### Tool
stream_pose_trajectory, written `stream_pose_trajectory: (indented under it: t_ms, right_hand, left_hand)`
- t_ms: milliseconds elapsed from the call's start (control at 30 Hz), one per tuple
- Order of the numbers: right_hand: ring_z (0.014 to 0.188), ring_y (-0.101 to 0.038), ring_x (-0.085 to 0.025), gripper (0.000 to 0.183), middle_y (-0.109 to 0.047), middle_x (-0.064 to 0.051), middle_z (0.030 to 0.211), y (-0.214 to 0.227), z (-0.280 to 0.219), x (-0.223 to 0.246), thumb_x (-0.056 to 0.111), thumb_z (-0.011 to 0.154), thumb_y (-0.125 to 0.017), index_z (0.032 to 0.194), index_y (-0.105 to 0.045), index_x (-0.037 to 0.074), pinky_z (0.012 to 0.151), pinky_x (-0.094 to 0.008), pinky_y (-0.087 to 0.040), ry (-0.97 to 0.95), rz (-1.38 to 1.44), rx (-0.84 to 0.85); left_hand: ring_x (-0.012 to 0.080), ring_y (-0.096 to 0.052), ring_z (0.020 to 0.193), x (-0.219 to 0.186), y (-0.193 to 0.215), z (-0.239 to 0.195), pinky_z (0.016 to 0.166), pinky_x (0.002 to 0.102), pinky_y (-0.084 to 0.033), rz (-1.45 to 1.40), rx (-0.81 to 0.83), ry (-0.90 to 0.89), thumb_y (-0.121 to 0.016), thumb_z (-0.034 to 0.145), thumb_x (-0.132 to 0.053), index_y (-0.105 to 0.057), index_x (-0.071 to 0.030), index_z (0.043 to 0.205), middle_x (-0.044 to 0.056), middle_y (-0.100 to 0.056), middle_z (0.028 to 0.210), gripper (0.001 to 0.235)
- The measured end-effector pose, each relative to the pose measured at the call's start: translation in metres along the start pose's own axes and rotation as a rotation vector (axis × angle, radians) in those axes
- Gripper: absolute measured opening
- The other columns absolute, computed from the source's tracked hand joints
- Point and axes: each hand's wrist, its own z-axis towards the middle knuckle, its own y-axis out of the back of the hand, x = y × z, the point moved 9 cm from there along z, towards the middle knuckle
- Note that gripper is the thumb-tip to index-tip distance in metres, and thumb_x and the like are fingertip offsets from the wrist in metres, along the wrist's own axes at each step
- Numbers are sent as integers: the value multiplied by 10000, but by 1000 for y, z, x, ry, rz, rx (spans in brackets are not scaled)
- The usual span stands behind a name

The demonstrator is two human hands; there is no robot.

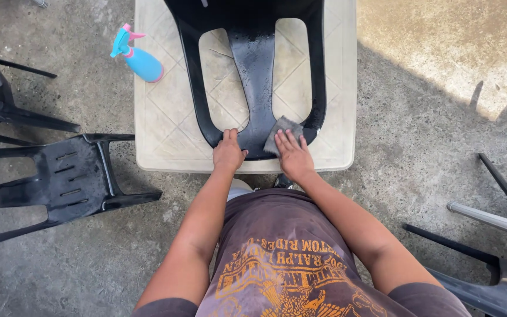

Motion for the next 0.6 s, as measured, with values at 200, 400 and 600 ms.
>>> stream_pose_trajectory:
  t_ms: [200,400,600]
  right_hand:
    - [1554,-206,-158,659,-249,18,1690,22,-23,-33,216,984,-467,1612,-275,155,1233,-545,-120,-13,-92,-51]
    - [1550,-169,-212,678,-230,-16,1677,14,-38,-16,273,964,-484,1587,-269,116,1237,-524,-97,90,-86,72]
    - [1547,-228,-162,629,-297,26,1667,58,-26,-76,207,980,-509,1588,-351,179,1248,-530,-139,-6,-14,-92]
  left_hand:
    - [325,-633,1151,9,-14,7,910,461,-540,15,-24,-9,-844,817,-324,-407,-121,1372,96,-477,1356,735]
    - [351,-630,1135,5,-13,8,900,468,-533,26,-54,48,-875,782,-286,-422,-114,1322,105,-490,1329,726]
    - [345,-637,1131,7,-11,9,901,459,-537,-27,-80,28,-883,762,-258,-440,-104,1315,101,-504,1322,725]
